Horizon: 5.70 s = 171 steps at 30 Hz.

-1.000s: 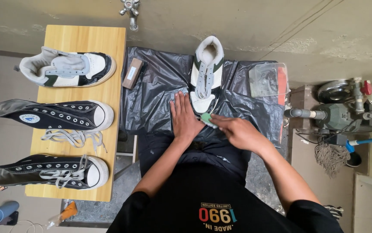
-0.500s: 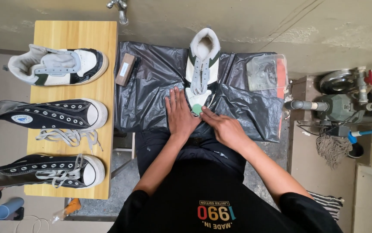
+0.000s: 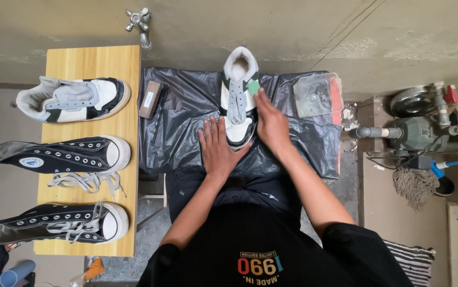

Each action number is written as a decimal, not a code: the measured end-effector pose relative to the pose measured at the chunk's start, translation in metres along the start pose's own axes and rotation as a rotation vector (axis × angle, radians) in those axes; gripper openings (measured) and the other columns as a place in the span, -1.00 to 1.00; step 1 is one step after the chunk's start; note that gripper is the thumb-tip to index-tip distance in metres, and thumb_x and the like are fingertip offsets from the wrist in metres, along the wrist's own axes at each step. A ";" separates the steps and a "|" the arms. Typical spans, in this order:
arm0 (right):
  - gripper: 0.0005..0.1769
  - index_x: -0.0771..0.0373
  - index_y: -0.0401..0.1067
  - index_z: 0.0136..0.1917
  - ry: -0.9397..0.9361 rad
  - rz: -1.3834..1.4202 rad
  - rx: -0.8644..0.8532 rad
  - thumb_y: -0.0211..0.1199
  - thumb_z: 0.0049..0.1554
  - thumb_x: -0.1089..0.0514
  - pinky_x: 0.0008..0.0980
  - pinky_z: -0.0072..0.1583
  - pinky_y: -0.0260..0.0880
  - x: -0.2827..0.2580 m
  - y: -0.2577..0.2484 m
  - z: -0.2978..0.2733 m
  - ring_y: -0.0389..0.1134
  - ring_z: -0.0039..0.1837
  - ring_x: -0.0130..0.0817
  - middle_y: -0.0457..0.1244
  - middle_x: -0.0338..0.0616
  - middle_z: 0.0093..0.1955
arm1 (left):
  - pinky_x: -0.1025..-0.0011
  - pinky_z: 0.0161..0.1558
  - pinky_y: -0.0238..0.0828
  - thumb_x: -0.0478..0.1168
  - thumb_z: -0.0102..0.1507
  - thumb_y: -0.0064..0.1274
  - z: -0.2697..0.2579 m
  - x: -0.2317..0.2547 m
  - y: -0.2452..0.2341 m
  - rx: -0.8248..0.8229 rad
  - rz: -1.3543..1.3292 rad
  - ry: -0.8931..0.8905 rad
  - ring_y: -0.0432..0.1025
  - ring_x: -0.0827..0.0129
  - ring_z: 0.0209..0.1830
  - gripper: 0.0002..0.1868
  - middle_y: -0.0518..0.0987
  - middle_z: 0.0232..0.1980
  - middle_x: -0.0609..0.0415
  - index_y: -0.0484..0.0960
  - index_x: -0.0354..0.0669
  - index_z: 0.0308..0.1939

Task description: The person scrubs a white and black sneaker with a green brush, focusing on the upper and sole. They then place the cleaned shoe on a wooden table next to other shoes.

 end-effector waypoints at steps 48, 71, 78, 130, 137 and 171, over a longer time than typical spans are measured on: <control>-0.50 0.26 0.33 0.48 -0.043 0.027 -0.008 0.09 0.27 0.33 0.06 0.31 0.34 0.002 -0.026 0.036 0.26 0.42 0.14 0.13 0.11 0.54 | -0.23 0.53 -0.28 0.35 0.01 0.28 -0.001 0.000 -0.004 -0.003 -0.011 0.006 0.02 -0.24 0.59 0.19 0.24 0.53 -0.34 0.16 -0.10 0.57; -0.53 -0.04 0.40 0.34 -0.444 -0.599 -0.130 0.06 0.18 0.19 -0.24 -0.18 0.50 -0.091 -0.039 0.063 0.43 -0.11 -0.18 0.26 -0.40 0.44 | -0.34 0.48 -0.29 0.33 0.07 0.21 -0.004 -0.005 0.006 0.008 0.016 0.051 -0.02 -0.24 0.60 0.14 0.09 0.61 -0.28 0.10 -0.03 0.60; -0.56 0.05 0.53 0.22 -0.594 -0.921 -0.201 0.16 0.06 0.15 -0.31 -0.32 0.45 -0.082 0.007 0.062 0.45 -0.24 -0.27 0.37 -0.22 0.32 | -0.36 0.47 -0.29 0.36 0.08 0.16 0.000 -0.009 0.008 -0.039 0.016 0.010 -0.01 -0.13 0.61 0.06 0.22 0.54 -0.26 0.18 0.08 0.57; -0.46 0.08 0.38 0.42 -0.029 -0.111 -0.465 0.01 0.19 0.25 0.01 0.11 0.49 -0.061 -0.027 -0.007 0.39 0.25 0.11 0.23 -0.12 0.48 | -0.31 0.52 -0.34 0.39 0.09 0.07 0.001 -0.004 -0.007 -0.142 0.002 -0.007 -0.08 -0.07 0.64 0.02 0.19 0.55 -0.26 0.20 0.05 0.53; -0.51 0.33 0.40 0.42 -0.052 -0.020 -0.071 0.10 0.22 0.43 0.09 0.31 0.33 -0.033 -0.053 0.057 0.26 0.38 0.21 0.21 0.21 0.45 | -0.32 0.51 -0.38 0.37 0.12 0.07 0.003 -0.001 -0.012 -0.167 0.019 -0.020 -0.09 -0.08 0.65 0.02 0.17 0.56 -0.27 0.18 0.04 0.56; -0.39 0.31 0.27 0.51 0.094 0.020 -0.017 0.02 0.18 0.41 0.21 0.33 0.30 -0.008 0.003 0.024 0.22 0.41 0.28 0.07 0.23 0.55 | -0.35 0.49 -0.36 0.35 0.12 0.13 0.005 0.001 -0.006 -0.137 0.043 0.010 -0.05 -0.11 0.63 0.03 0.21 0.53 -0.29 0.19 0.00 0.55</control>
Point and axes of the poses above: each hand's wrist, its own z-axis towards the middle knuckle, its own y-axis out of the palm, x = y × z, the point moved 3 cm from there along z, towards the middle knuckle
